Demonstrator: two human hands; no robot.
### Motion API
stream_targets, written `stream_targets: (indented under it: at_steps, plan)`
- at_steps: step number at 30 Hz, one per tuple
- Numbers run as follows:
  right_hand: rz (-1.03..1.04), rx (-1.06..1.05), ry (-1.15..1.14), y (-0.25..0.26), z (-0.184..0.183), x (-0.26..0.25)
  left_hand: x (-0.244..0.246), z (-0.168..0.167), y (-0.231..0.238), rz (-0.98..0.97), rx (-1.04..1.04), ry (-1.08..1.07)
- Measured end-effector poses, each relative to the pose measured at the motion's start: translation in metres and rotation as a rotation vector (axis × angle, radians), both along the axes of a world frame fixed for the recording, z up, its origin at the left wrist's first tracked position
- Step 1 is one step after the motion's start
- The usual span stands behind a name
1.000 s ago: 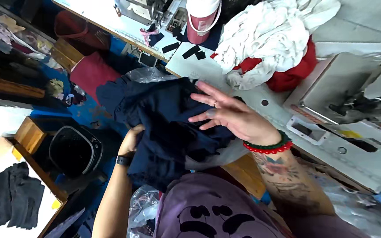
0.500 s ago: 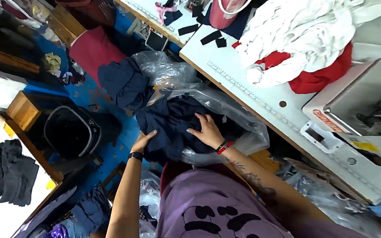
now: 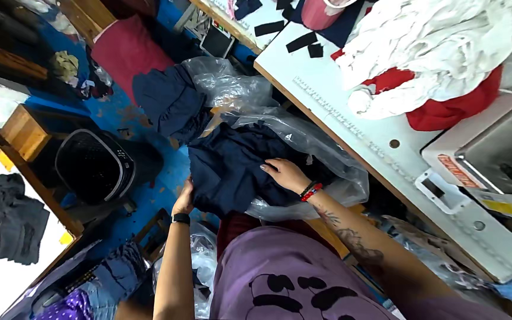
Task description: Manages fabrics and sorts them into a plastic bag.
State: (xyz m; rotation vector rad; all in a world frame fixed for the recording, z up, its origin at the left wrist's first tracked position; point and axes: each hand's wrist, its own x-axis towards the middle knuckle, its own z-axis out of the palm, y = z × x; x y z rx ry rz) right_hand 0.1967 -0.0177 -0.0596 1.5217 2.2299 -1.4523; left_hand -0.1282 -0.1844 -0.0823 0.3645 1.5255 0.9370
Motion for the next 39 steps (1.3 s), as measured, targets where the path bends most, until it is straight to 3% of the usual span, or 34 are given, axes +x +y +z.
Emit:
stream_targets:
  at_steps: [3,6,9,13,17,20,23,27,31,39]
  plan:
    - [0.078,0.069,-0.034,-0.01,0.001,-0.008,0.018,0.0,-0.001,-0.017,-0.046,0.15]
    - [0.177,0.074,-0.07,-0.02,-0.002,-0.015,0.052,0.004,0.018,0.101,-0.201,0.366]
    - [-0.01,0.036,0.069,-0.013,0.002,-0.011,0.063,0.043,0.045,0.168,-0.073,0.283]
    - [-0.32,0.032,0.335,-0.002,0.013,0.01,0.053,0.095,0.073,-0.011,0.122,0.201]
    - [-0.473,0.028,0.403,0.011,0.025,0.031,0.02,0.171,0.112,-0.255,0.251,0.297]
    - [-0.528,-0.004,0.408,0.016,0.023,0.041,-0.017,0.247,0.144,-0.372,0.326,0.438]
    - [-0.531,-0.064,0.425,0.013,0.015,0.047,-0.056,0.315,0.165,-0.431,0.385,0.59]
    - [-0.521,-0.151,0.415,0.003,0.002,0.049,-0.095,0.374,0.186,-0.438,0.426,0.713]
    - [-0.44,-0.145,0.39,-0.005,-0.01,0.046,-0.115,0.389,0.203,-0.464,0.405,0.819]
    - [-0.398,-0.24,0.239,-0.018,-0.024,0.04,-0.149,0.357,0.244,-0.546,0.282,0.708]
